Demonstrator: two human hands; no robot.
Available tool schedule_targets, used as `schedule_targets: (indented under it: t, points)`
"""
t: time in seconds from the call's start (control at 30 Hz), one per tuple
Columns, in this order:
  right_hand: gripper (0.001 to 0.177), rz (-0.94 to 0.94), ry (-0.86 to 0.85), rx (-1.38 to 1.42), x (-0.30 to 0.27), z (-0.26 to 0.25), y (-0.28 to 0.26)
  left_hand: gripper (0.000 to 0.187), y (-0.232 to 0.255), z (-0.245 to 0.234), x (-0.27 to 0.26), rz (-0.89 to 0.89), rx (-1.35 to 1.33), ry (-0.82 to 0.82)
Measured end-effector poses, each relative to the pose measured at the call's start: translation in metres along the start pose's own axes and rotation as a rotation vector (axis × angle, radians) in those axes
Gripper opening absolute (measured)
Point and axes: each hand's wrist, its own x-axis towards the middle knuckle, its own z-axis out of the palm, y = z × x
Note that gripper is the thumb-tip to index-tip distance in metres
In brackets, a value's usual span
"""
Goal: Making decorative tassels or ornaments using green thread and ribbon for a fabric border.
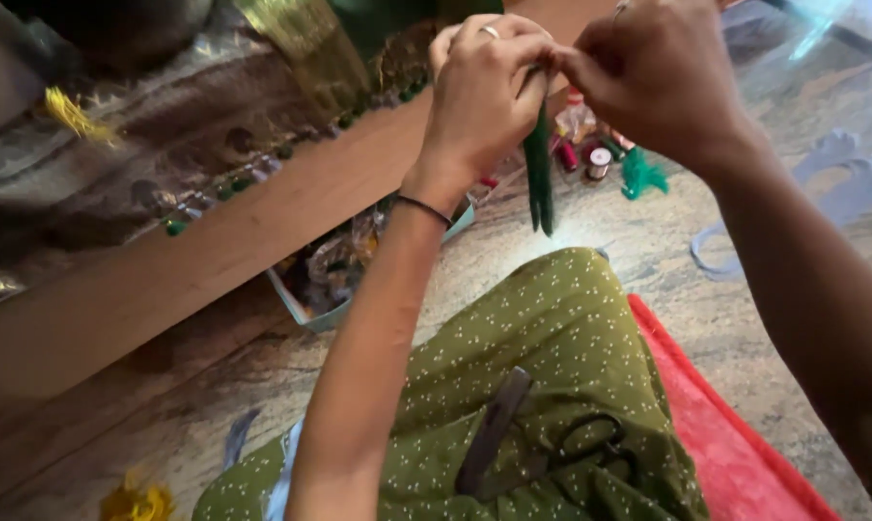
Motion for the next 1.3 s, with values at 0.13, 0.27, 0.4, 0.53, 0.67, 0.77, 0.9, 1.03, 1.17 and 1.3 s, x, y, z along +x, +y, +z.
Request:
schedule_targets:
  t: [0.13,0.27,0.4,0.53,0.67,0.77,0.9,1.03,1.17,1.3]
  points:
    - [0.012,0.091,0.105,0.189,-0.022,0.004,-0.017,0.009,-0.008,0.000,-0.012,-0.077,-0.110,-0.103]
    - [0.014,0.048,0.317,0.153,-0.078,0.046,-0.040,0.014,-0.013,0.004,-0.020,-0.333,-0.546,-0.097]
    - [0.025,-0.039,-1.014,0.126,-0.203,0.150,-0.120,0.019,-0.013,0.035,-0.017,-0.438,-0.701,-0.205]
    - [0.014,-0.473,-0.948,0.299,-0.289,0.200,-0.160,0.016,-0.021,0.091,-0.016,-0.381,-0.651,-0.234]
    - [0.014,-0.512,-0.849,0.148,-0.287,0.183,-0.166,0.018,-0.033,0.144,0.000,-0.326,-1.030,-0.148]
    - [0.014,-0.495,-0.764,0.153,-0.283,0.164,-0.151,0.031,-0.023,0.145,0.019,-0.471,-0.720,-0.255]
    - [0.019,-0.500,-0.446,0.308,-0.267,0.114,-0.095,0.020,0.000,0.124,-0.007,-0.467,-0.982,-0.329]
    - [0.023,0.138,-0.100,0.438,-0.282,0.100,-0.043,0.017,0.034,0.085,-0.116,-0.547,-1.027,-0.510]
    - [0.019,0.999,-0.114,0.407,-0.293,0.113,-0.019,0.013,0.033,0.088,-0.268,-0.899,-1.003,-0.608]
    - [0.024,0.508,-0.298,0.234,-0.307,0.135,-0.007,0.012,0.045,0.074,-0.316,-1.151,-1.150,-0.510]
